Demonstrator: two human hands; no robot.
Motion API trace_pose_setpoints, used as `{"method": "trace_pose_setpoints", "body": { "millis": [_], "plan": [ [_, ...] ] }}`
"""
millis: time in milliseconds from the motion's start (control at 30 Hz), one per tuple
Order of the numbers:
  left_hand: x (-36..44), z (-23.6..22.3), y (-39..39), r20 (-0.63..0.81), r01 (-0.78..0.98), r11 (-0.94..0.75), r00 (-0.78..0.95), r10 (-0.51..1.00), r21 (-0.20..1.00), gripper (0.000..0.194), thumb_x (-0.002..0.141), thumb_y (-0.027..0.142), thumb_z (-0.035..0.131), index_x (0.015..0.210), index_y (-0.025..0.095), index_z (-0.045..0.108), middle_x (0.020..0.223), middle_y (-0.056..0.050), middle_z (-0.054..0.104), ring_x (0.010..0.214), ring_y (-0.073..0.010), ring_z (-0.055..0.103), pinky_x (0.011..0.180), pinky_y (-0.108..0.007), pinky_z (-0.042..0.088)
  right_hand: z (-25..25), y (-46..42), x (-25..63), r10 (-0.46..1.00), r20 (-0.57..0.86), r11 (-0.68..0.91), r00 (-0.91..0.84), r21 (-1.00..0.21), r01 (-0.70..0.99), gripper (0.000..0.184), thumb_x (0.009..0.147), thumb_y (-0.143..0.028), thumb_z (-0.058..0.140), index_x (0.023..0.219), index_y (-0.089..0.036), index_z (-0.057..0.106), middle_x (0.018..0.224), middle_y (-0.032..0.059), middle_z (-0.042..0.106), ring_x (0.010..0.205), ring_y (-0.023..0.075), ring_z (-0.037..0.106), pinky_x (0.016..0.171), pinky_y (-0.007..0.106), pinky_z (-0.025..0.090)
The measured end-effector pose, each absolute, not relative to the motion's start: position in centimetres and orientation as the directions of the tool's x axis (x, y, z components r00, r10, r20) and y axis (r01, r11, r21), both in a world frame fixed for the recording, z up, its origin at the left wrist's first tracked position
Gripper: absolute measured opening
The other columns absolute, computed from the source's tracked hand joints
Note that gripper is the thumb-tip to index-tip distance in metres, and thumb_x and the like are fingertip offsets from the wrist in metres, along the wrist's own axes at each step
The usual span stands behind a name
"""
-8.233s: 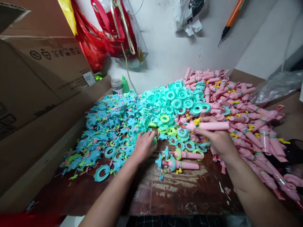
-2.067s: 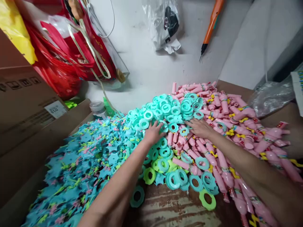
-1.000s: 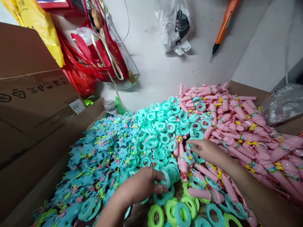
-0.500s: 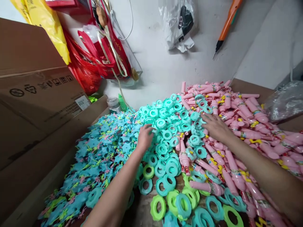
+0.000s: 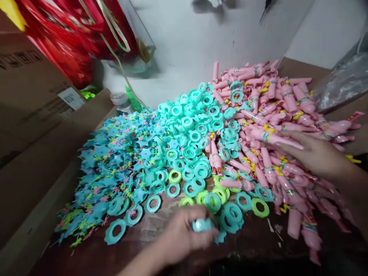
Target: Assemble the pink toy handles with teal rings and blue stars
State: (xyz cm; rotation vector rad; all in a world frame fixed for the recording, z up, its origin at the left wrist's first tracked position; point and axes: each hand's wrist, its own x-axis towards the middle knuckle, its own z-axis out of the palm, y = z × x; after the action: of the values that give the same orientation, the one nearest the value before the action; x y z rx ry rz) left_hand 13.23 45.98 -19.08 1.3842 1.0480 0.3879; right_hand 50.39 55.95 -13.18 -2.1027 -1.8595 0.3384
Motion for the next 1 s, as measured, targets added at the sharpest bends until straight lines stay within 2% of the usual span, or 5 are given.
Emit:
{"method": "trace_pose_setpoints", "body": {
  "millis": [100, 200, 333, 767, 1000],
  "plan": [
    [15.4, -21.7, 41.2, -0.54, 0.277, 0.52, 0.701, 0.466, 0.808, 0.035, 0.068, 0.041, 0.076, 0.094, 0.02, 0.065, 0.088, 0.001, 0.07, 0.077, -0.0111, 0.06, 0.067, -0.018, 0.044, -15.6, 48.2, 47.3, 0.709, -0.685, -0.561, -0.169, -0.693, 0.453, 0.081, 0.075, -0.075, 0.053, 0.144, -0.037, 0.035, 0.084, 0.0085, 0.061, 0.063, 0.0117, 0.057, 0.054, 0.021, 0.042],
    [16.5, -24.5, 40.6, -0.533, 0.389, 0.391, 0.751, 0.39, 0.834, 0.042, 0.072, 0.039, 0.072, 0.111, 0.026, 0.065, 0.107, -0.001, 0.07, 0.093, -0.015, 0.061, 0.084, -0.023, 0.047, -20.5, 41.4, 42.8, 0.499, -0.65, -0.713, -0.573, -0.684, 0.154, 0.068, 0.082, -0.062, 0.056, 0.132, -0.016, 0.051, 0.079, 0.0074, 0.058, 0.064, 0.0064, 0.056, 0.06, 0.017, 0.046],
    [16.8, -26.4, 43.2, -0.496, 0.433, 0.243, 0.745, 0.446, 0.868, 0.035, 0.081, 0.043, 0.061, 0.109, 0.023, 0.068, 0.114, -0.003, 0.069, 0.1, -0.0192, 0.061, 0.095, -0.031, 0.047, -25.8, 39.7, 38.8, 0.627, -0.524, -0.683, -0.576, -0.726, -0.083, 0.053, 0.084, -0.053, 0.061, 0.109, -0.006, 0.061, 0.09, 0.0085, 0.059, 0.076, 0.0047, 0.058, 0.074, 0.016, 0.049],
    [16.6, -23.2, 47.0, -0.453, -0.435, 0.618, 0.428, 0.782, 0.655, 0.048, 0.078, 0.056, 0.068, 0.102, 0.014, 0.065, 0.09, -0.007, 0.067, 0.075, -0.0133, 0.064, 0.062, -0.021, 0.053, -23.2, 46.0, 38.9, 0.834, -0.378, -0.435, -0.403, -0.899, -0.057, 0.06, 0.084, -0.048, 0.063, 0.133, -0.014, 0.051, 0.093, 0.006, 0.061, 0.061, -0.0006, 0.049, 0.059, 0.011, 0.042],
    [17.5, -22.5, 45.3, -0.522, -0.658, 0.421, 0.051, 0.852, 0.624, 0.039, 0.082, 0.042, 0.066, 0.104, 0.01, 0.066, 0.099, -0.01, 0.068, 0.077, -0.0138, 0.066, 0.069, -0.021, 0.054, -23.8, 38.6, 38.4, 0.901, -0.372, -0.197, -0.225, -0.81, 0.552, 0.056, 0.09, -0.057, 0.048, 0.138, -0.028, 0.05, 0.142, 0.0002, 0.043, 0.131, 0.0112, 0.047, 0.113, 0.022, 0.042]
  ]
}}
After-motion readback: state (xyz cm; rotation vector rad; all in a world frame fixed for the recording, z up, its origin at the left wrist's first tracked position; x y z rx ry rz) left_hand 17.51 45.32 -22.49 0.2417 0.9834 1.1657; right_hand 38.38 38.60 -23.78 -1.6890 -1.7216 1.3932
